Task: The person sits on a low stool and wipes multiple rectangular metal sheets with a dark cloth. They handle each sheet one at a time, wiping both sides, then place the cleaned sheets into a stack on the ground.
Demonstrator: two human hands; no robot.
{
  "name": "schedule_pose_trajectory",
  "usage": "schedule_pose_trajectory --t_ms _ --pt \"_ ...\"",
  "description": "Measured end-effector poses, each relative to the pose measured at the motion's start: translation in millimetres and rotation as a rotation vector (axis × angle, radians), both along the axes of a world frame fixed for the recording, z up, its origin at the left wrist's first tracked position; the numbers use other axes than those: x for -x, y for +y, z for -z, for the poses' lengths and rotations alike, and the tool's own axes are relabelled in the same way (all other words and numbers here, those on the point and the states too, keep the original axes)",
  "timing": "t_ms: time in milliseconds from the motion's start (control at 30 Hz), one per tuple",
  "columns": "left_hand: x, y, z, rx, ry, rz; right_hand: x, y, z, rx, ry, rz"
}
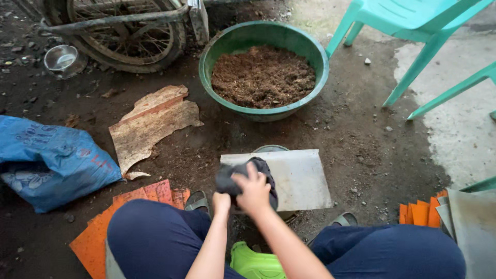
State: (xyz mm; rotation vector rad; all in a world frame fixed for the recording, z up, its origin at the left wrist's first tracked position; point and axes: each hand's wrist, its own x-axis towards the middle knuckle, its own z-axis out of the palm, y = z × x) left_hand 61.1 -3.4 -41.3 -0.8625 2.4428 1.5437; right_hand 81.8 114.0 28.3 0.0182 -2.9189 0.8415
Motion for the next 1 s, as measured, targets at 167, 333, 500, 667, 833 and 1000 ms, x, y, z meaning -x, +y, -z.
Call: schedule_pose_trajectory --t_ms 167,333,500,667,833,1000 --pt "0 11 6 -0.54 0.249 -0.191 5 17 46 -0.042 0.189 0.008" --pt "-3 13 10 -0.591 0.195 -0.238 15 148 64 -0.191 0.358 0.253" --pt "-3 12 7 -0.149 0.276 -0.173 27 274 39 -0.111 0.029 0.826" --pt "-3 11 11 -0.233 0.117 -0.115 66 228 -5 -0.075 0.519 0.49" --pt "6 8 11 -0.319 0.159 -0.075 72 37 -4 -0.3 -0.146 0.019" --pt "6 9 10 -0.53 0.219 -0.238 81 34 37 -0.336 0.121 -0.075"
